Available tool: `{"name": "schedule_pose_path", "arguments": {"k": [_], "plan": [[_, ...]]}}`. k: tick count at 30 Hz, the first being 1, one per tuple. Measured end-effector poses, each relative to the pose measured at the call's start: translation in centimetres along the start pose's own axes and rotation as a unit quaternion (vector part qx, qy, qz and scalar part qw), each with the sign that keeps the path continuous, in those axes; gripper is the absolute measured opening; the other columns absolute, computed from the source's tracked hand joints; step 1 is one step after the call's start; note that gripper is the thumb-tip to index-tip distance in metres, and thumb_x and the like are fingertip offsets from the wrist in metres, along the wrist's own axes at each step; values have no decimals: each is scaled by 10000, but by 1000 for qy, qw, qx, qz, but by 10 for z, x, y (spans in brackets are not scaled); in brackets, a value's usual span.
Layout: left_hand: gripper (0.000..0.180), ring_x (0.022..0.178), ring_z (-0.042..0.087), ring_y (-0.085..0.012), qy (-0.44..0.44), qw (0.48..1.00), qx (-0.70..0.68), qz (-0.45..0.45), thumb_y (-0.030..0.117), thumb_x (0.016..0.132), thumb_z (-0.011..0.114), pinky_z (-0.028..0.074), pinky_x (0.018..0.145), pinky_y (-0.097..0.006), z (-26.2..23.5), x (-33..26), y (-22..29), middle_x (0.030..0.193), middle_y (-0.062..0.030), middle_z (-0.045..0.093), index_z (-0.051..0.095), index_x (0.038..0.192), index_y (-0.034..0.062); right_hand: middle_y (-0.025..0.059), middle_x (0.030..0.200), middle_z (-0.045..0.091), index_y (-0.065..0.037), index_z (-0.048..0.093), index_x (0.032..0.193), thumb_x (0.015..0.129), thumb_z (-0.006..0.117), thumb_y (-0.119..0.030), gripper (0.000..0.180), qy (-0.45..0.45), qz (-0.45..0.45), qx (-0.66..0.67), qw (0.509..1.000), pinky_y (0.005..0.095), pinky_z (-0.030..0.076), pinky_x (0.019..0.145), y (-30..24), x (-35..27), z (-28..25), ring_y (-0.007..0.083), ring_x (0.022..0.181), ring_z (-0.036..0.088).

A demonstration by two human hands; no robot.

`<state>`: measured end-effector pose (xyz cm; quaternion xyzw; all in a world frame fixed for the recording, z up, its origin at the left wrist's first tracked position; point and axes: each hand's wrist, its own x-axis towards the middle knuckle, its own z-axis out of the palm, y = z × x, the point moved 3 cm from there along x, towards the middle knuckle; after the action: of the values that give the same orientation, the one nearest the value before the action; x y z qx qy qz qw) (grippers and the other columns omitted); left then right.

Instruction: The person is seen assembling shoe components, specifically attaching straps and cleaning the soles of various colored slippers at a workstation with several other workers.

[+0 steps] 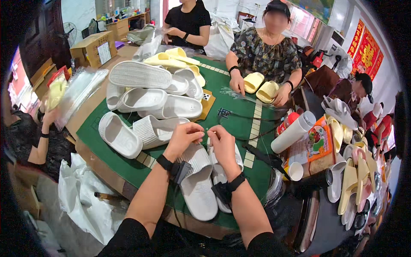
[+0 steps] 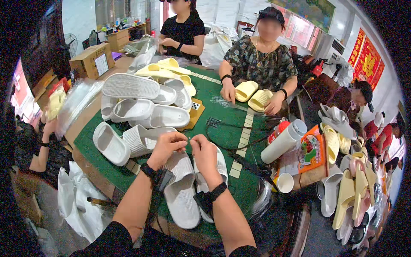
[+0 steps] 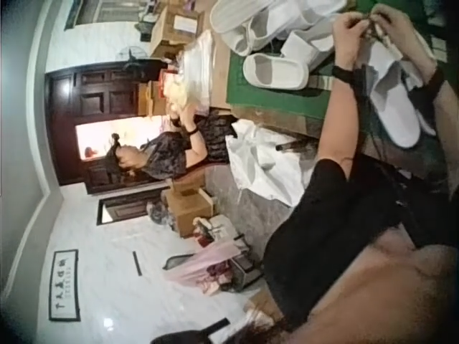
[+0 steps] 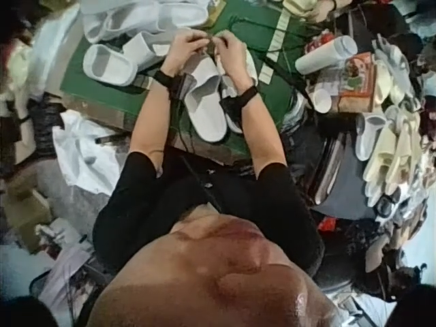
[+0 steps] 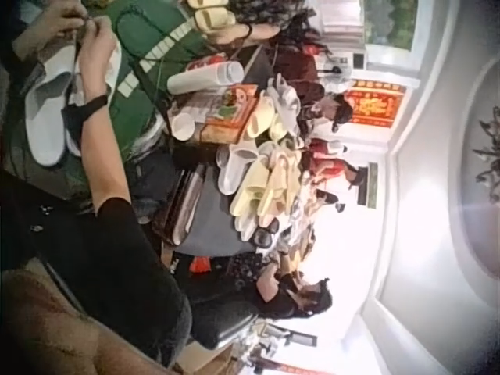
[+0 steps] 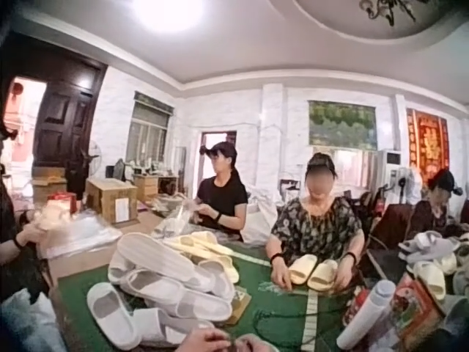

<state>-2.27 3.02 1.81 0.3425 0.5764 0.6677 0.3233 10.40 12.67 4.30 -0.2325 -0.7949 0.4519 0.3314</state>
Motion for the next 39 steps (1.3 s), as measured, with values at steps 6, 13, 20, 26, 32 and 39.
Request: {"name": "schedule_pose_path", "arguments": {"k": [6,13,20,26,32,39], "plan": [[103,678,620,-101,-26,994,100,32,53,888,670,509,625,-251,4,-5,-2,766,-47,671,682,928,-40,105,696,595,10,613,929,922,603,-74,85,54,-2,108,993,312,446,535,-2,-1,-3,127,546,537],[124,683,617,-105,-33,988,138,54,63,912,645,515,638,-269,7,-7,-3,802,-53,678,689,965,-40,114,719,607,12,611,940,922,613,-84,97,68,-52,61,994,309,471,586,-12,-3,-7,158,608,572],[127,707,612,-109,-42,986,135,84,73,923,629,506,646,-276,6,-7,0,806,-51,656,678,954,-40,160,779,645,11,631,910,891,636,-96,108,12,-61,-5,998,357,489,629,-1,-2,0,291,666,629],[122,702,614,-111,-32,984,153,88,72,914,638,507,643,-282,2,-12,0,798,-53,656,677,941,-41,164,823,640,15,641,880,869,643,-81,97,-2,-75,-35,997,364,492,655,-3,-4,5,293,714,630],[95,707,623,-113,-41,986,146,72,38,892,651,510,645,-283,6,-11,-2,815,-53,663,673,916,-51,165,808,636,17,633,872,872,633,-73,91,28,-85,4,996,369,491,654,0,-5,0,297,707,626],[76,708,617,-106,-39,977,183,99,0,885,607,501,654,-267,6,-6,-6,832,-54,669,661,909,-47,200,805,649,16,613,849,869,622,-100,118,-4,-87,-11,996,419,492,663,5,-5,3,379,762,636]]}}
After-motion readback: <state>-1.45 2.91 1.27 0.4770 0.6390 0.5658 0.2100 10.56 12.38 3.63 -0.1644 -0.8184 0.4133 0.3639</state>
